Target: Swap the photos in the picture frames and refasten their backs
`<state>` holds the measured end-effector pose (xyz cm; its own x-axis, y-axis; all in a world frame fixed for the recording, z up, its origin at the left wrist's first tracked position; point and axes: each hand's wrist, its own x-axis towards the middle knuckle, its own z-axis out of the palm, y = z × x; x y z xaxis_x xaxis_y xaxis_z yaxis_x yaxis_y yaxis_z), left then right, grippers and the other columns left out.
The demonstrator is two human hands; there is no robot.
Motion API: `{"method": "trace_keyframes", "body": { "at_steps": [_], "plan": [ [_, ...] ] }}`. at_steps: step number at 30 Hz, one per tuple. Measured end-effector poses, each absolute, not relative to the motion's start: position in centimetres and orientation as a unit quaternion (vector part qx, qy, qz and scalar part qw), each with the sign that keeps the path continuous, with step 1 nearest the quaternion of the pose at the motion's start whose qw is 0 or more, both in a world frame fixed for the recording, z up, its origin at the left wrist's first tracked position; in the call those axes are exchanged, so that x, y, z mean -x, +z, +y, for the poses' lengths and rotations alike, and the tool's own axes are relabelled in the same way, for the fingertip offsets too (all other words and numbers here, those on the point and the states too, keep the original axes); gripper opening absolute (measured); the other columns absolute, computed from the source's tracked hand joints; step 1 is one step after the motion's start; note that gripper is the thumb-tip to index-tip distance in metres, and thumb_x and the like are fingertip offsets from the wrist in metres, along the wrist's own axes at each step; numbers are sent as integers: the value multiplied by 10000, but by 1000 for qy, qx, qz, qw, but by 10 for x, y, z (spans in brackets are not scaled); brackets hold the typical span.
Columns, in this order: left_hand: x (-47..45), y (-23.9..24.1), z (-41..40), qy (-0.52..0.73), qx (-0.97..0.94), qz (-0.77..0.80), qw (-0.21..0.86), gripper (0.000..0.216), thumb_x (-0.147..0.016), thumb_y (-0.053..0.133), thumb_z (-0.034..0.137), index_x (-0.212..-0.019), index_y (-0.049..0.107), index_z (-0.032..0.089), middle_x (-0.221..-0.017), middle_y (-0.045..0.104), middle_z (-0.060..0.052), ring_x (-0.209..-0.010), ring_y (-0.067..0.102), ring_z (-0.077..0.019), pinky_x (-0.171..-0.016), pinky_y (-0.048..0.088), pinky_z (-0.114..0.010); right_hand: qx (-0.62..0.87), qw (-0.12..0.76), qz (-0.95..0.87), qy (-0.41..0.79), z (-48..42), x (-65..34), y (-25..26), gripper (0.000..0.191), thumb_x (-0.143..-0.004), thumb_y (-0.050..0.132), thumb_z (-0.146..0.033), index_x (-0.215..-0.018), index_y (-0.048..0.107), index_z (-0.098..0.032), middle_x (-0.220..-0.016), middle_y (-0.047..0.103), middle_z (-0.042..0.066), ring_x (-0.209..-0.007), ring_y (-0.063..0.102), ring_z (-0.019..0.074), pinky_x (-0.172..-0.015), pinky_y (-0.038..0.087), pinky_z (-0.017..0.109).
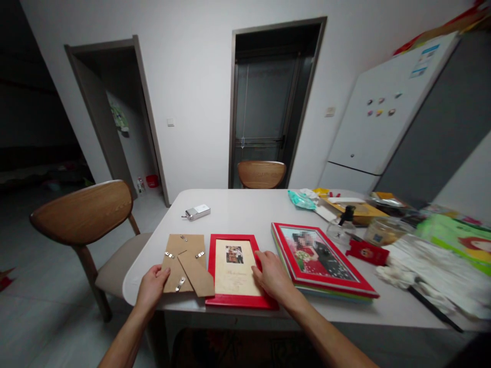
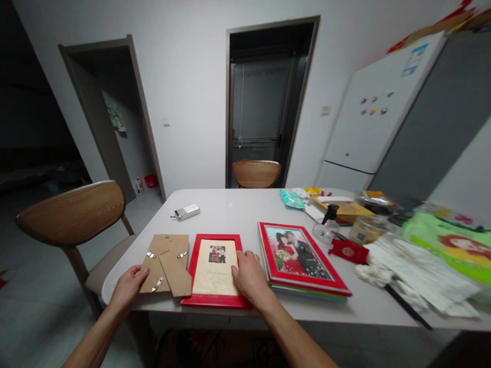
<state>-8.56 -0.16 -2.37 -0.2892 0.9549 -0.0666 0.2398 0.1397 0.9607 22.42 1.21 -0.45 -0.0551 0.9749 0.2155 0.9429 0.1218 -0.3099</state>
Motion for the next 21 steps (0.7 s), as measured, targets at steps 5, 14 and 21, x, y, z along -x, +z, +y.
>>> {"method": "trace_keyframes", "body": {
  "at_steps": [5,14,21],
  "plan": [
    [97,-20,4,407,-499,710,286,245,-667,536,324,-856,514,171,-652,614,-20,-684,603,-228,-621,444,-314,696,135,-704,44,17,-222,-12,397,-743,418,-189,-1129,456,-106,-907,559,136,-835,525,210,-719,350,275],
    [35,-13,-18,342,-673,647,105,402,-706,481,263,-1086,460,133,-1121,509,-114,-1068,463,-221,-917,356,-372,669,351,-574,316,21,-220,3,587,-692,390,-139,-1261,255,-109,-917,608,116,-734,588,173,-648,416,264],
    [-69,11,-30,372,-786,459,182,510,-660,597,271,-1136,444,169,-1248,427,-119,-1152,385,-238,-960,339,-414,526,500,-409,553,7,-211,34,687,-672,434,-168,-1305,166,-180,-646,611,-2,-475,544,126,-500,439,248]
  ]
}}
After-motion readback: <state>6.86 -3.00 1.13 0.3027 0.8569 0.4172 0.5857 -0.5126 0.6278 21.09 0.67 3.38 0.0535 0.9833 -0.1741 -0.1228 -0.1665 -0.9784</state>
